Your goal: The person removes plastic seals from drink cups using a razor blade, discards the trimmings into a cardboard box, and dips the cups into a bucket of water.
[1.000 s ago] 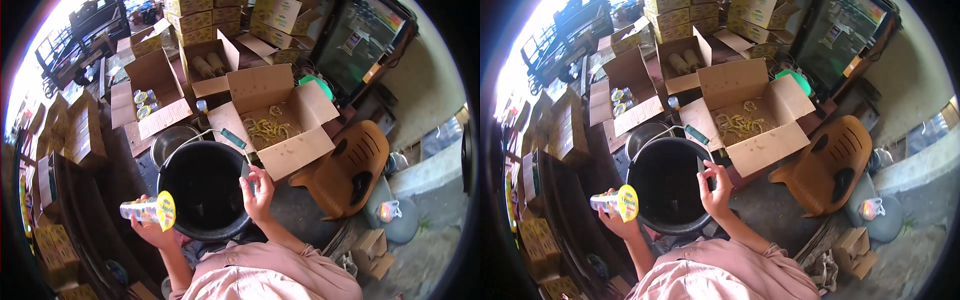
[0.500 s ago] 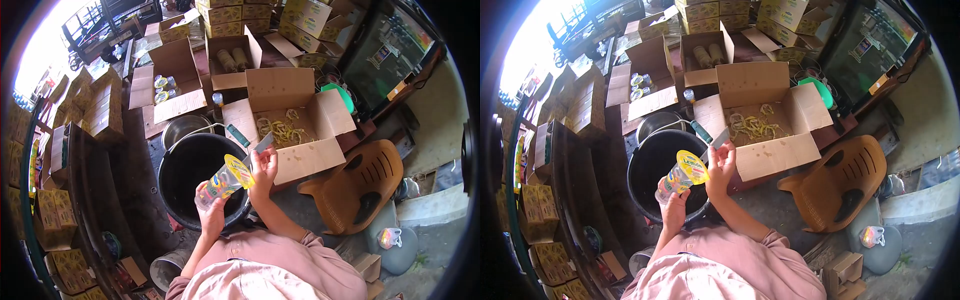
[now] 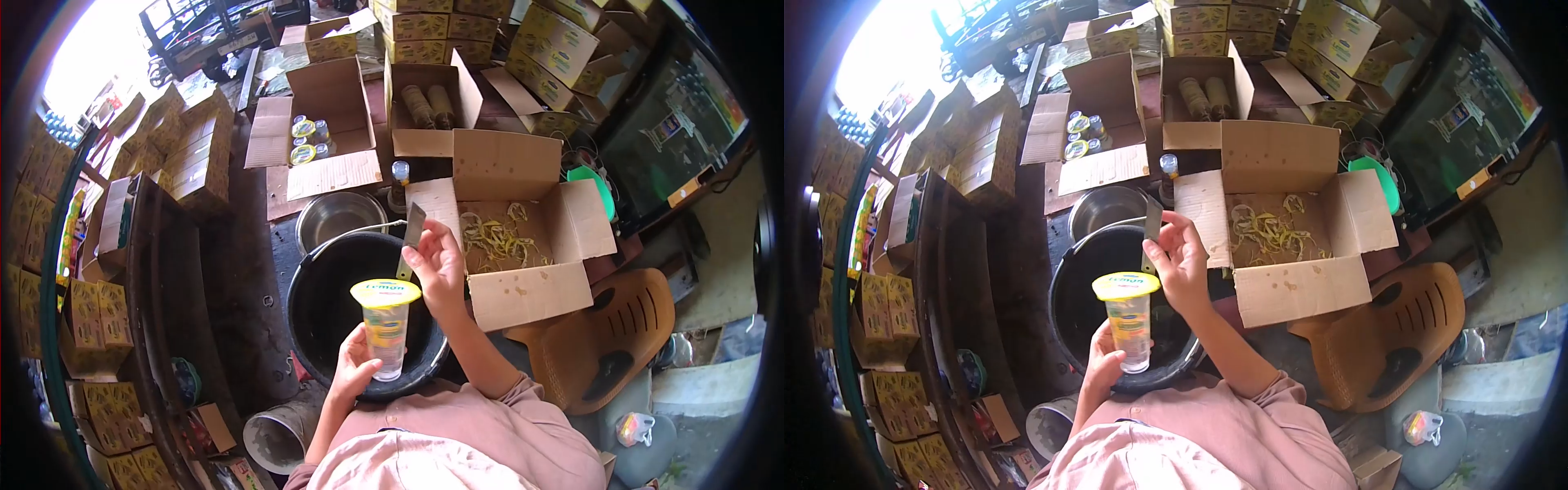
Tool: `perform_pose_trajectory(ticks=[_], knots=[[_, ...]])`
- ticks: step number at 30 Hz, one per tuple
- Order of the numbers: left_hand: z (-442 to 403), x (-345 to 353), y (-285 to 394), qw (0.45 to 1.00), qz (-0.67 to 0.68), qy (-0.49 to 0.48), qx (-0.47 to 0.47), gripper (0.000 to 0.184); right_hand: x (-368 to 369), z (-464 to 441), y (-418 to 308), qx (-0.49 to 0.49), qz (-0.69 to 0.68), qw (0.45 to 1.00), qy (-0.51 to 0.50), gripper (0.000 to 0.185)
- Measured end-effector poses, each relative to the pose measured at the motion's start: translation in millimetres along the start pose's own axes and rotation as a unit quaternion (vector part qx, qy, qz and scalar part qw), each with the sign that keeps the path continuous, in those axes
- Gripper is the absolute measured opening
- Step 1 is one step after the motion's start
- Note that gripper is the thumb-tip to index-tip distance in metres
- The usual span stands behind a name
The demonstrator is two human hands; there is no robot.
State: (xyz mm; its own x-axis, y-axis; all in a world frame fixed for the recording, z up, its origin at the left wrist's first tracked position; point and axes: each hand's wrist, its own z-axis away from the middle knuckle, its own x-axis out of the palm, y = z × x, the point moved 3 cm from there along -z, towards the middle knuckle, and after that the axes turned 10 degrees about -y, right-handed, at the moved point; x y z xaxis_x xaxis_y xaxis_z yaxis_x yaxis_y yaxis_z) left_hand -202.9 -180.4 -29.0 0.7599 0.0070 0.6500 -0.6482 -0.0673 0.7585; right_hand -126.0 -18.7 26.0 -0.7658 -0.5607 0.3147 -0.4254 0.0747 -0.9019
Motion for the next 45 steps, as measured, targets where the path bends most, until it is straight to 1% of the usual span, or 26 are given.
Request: perform_pose_trajectory(ticks=[2, 4, 5, 7, 8, 10, 11, 13, 14, 16, 18, 19, 20, 23, 24, 26, 28, 29, 30, 32, 34, 38, 40, 41, 44, 45], knots=[[4, 6, 3, 0.997, 0.077, 0.018, 0.01, 0.072, -10, -16, 8, 0.032, -0.046, 0.997, -0.049, 0.037], [4, 1, 1, 0.995, 0.096, -0.015, 0.035, 0.077, -29, -25, 36, 0.075, -0.168, 0.981, -0.057, 0.035], [2, 0, 3, 0.995, 0.069, -0.018, 0.069, 0.077, -34, -27, 42, 0.096, -0.218, 0.969, -0.057, 0.034], [-5, 18, 11, 0.989, 0.032, -0.012, 0.147, 0.08, -41, -30, 50, 0.133, -0.315, 0.937, -0.072, 0.032], [-7, 21, 8, 0.983, 0.054, -0.022, 0.173, 0.083, -44, -27, 54, 0.15, -0.361, 0.917, -0.083, 0.031], [-10, 25, 3, 0.975, 0.066, 0.002, 0.212, 0.083, -56, -31, 55, 0.146, -0.444, 0.879, -0.099, 0.027], [-13, 32, 3, 0.973, 0.048, 0.029, 0.226, 0.083, -59, -34, 54, 0.17, -0.474, 0.858, -0.102, 0.026], [-23, 48, -2, 0.969, 0.067, 0.03, 0.235, 0.079, -64, -41, 49, 0.218, -0.532, 0.811, -0.106, 0.025], [-26, 56, -6, 0.967, 0.077, 0.034, 0.239, 0.077, -67, -42, 46, 0.233, -0.53, 0.805, -0.128, 0.024], [-38, 74, -13, 0.972, 0.017, 0.046, 0.231, 0.064, -79, -42, 33, 0.232, -0.536, 0.798, -0.146, 0.026], [-48, 85, -26, 0.969, -0.036, 0.073, 0.232, 0.056, -100, -43, 15, 0.207, -0.434, 0.853, -0.204, 0.025], [-52, 93, -29, 0.96, -0.073, 0.084, 0.258, 0.054, -110, -43, 2, 0.168, -0.328, 0.905, -0.212, 0.024], [-56, 97, -31, 0.951, -0.103, 0.106, 0.272, 0.053, -118, -42, -12, 0.153, -0.233, 0.938, -0.205, 0.023], [-58, 93, -28, 0.905, -0.239, 0.207, 0.286, 0.048, -132, -45, -49, 0.116, -0.064, 0.956, -0.263, 0.028], [-51, 87, -26, 0.889, -0.29, 0.242, 0.259, 0.046, -134, -45, -59, 0.095, -0.019, 0.952, -0.29, 0.03], [-34, 61, -26, 0.869, -0.353, 0.253, 0.236, 0.045, -132, -47, -64, 0.075, 0.058, 0.938, -0.332, 0.03], [-17, 38, -32, 0.869, -0.344, 0.291, 0.204, 0.046, -123, -43, -70, 0.071, 0.109, 0.92, -0.369, 0.029], [-14, 40, -26, 0.823, -0.385, 0.354, 0.223, 0.027, -116, -42, -70, 0.051, 0.147, 0.906, -0.392, 0.029], [-11, 37, -21, 0.799, -0.419, 0.378, 0.209, 0.027, -107, -39, -70, 0.01, 0.17, 0.892, -0.418, 0.03], [-7, 36, -13, 0.746, -0.512, 0.383, 0.184, 0.03, -83, -33, -73, -0.075, 0.215, 0.857, -0.462, 0.033], [-9, 30, -14, 0.753, -0.503, 0.383, 0.182, 0.031, -58, -26, -76, -0.109, 0.233, 0.83, -0.495, 0.032], [-14, 31, -14, 0.81, -0.462, 0.319, 0.172, 0.047, -24, -14, -73, -0.162, 0.287, 0.766, -0.552, 0.027], [-20, 41, -8, 0.777, -0.497, 0.333, 0.195, 0.048, -13, -10, -69, -0.188, 0.299, 0.742, -0.569, 0.027], [-19, 38, -9, 0.786, -0.499, 0.32, 0.176, 0.056, -7, -8, -71, -0.185, 0.318, 0.727, -0.579, 0.029], [-21, 36, -6, 0.795, -0.497, 0.288, 0.198, 0.048, 1, -3, -67, -0.209, 0.35, 0.7, -0.587, 0.03], [-20, 35, -6, 0.814, -0.464, 0.287, 0.199, 0.046, 3, -2, -66, -0.208, 0.359, 0.695, -0.587, 0.032]])
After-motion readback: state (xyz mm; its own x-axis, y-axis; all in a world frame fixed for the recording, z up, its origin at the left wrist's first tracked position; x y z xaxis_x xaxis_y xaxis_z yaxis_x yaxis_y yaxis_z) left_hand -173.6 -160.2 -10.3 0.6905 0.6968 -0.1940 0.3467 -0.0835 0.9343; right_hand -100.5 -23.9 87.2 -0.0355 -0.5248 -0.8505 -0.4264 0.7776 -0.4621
